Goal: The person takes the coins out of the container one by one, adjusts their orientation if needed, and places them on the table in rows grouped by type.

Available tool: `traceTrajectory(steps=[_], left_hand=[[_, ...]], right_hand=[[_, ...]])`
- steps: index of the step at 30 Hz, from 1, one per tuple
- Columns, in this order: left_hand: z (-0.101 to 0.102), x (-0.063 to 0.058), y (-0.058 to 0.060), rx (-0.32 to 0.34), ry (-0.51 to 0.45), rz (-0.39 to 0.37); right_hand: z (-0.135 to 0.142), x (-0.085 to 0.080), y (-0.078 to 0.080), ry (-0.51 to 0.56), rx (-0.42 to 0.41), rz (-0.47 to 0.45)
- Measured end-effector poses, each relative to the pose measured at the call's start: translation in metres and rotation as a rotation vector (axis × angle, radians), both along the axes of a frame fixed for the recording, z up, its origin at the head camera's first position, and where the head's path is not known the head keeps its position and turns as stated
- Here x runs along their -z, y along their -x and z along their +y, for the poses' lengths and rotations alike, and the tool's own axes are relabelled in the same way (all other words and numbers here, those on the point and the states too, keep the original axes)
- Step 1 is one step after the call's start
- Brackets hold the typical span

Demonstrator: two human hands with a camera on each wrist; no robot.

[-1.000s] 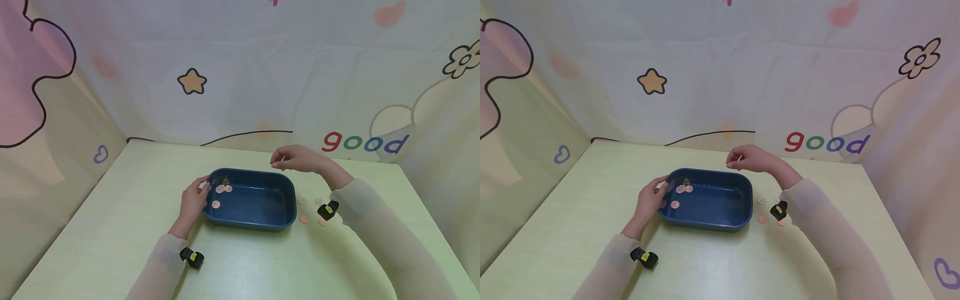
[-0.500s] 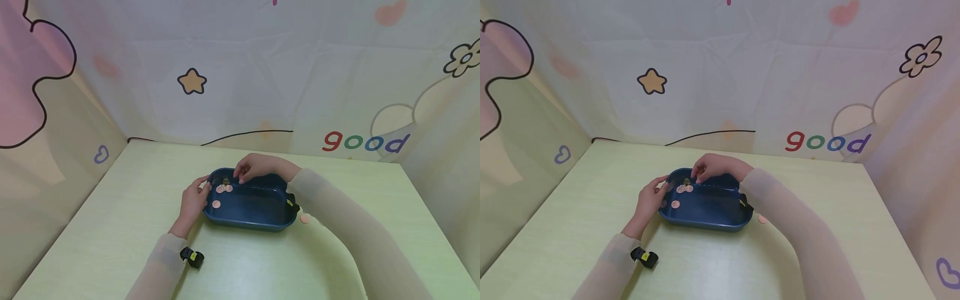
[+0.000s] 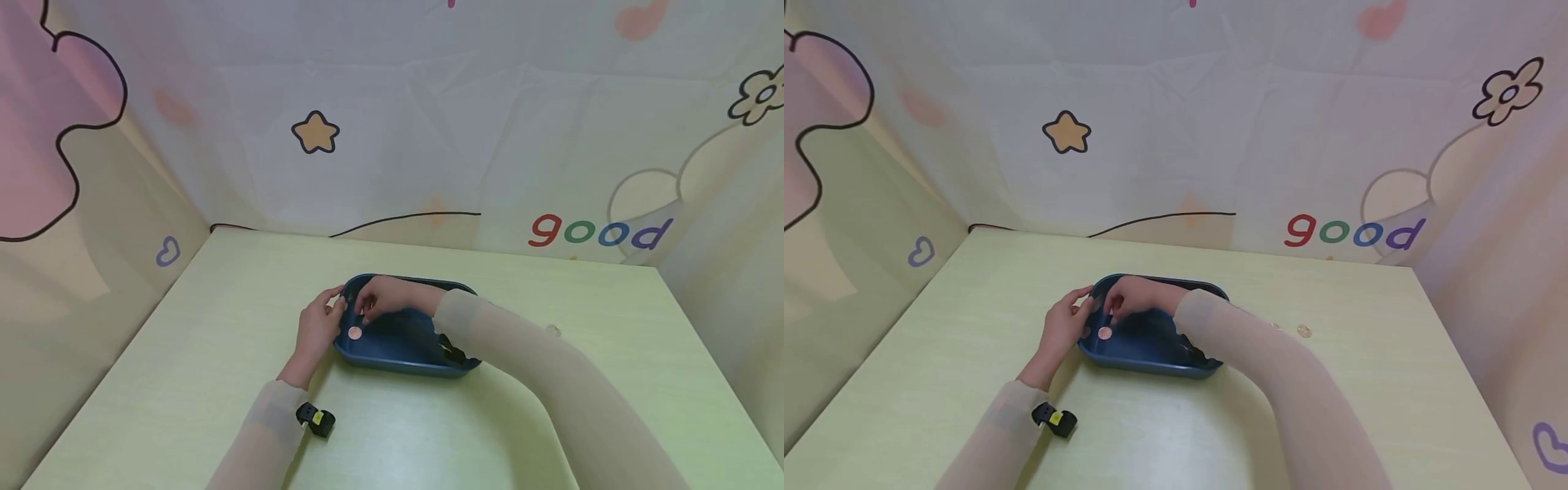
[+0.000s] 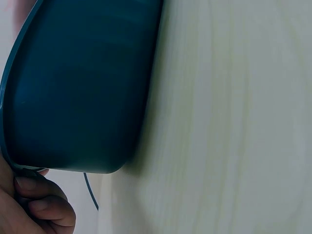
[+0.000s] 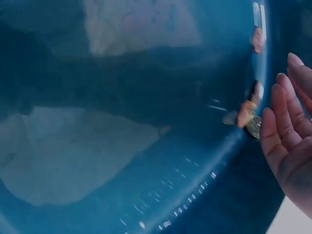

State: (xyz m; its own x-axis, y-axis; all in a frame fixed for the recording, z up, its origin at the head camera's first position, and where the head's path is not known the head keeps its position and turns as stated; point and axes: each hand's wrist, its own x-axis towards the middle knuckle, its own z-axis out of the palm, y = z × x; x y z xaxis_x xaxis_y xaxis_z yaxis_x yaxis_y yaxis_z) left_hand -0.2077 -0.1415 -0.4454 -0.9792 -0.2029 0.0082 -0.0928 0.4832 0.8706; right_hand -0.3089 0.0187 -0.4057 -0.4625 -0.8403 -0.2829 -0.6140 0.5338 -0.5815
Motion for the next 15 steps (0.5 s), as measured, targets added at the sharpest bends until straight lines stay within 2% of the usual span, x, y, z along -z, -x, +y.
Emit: traceTrajectory(steps=[10,15], left_hand=[[0.000,0.000,0.001,-0.004,0.016,-0.004],[-0.001,0.000,0.001,0.000,0.021,0.002]], right_hand=[[-0.003,0.022,-0.002,-0.032,0.042,-0.050],[-0.008,0.026,-0.003,-0.010,0.039,-0.034]])
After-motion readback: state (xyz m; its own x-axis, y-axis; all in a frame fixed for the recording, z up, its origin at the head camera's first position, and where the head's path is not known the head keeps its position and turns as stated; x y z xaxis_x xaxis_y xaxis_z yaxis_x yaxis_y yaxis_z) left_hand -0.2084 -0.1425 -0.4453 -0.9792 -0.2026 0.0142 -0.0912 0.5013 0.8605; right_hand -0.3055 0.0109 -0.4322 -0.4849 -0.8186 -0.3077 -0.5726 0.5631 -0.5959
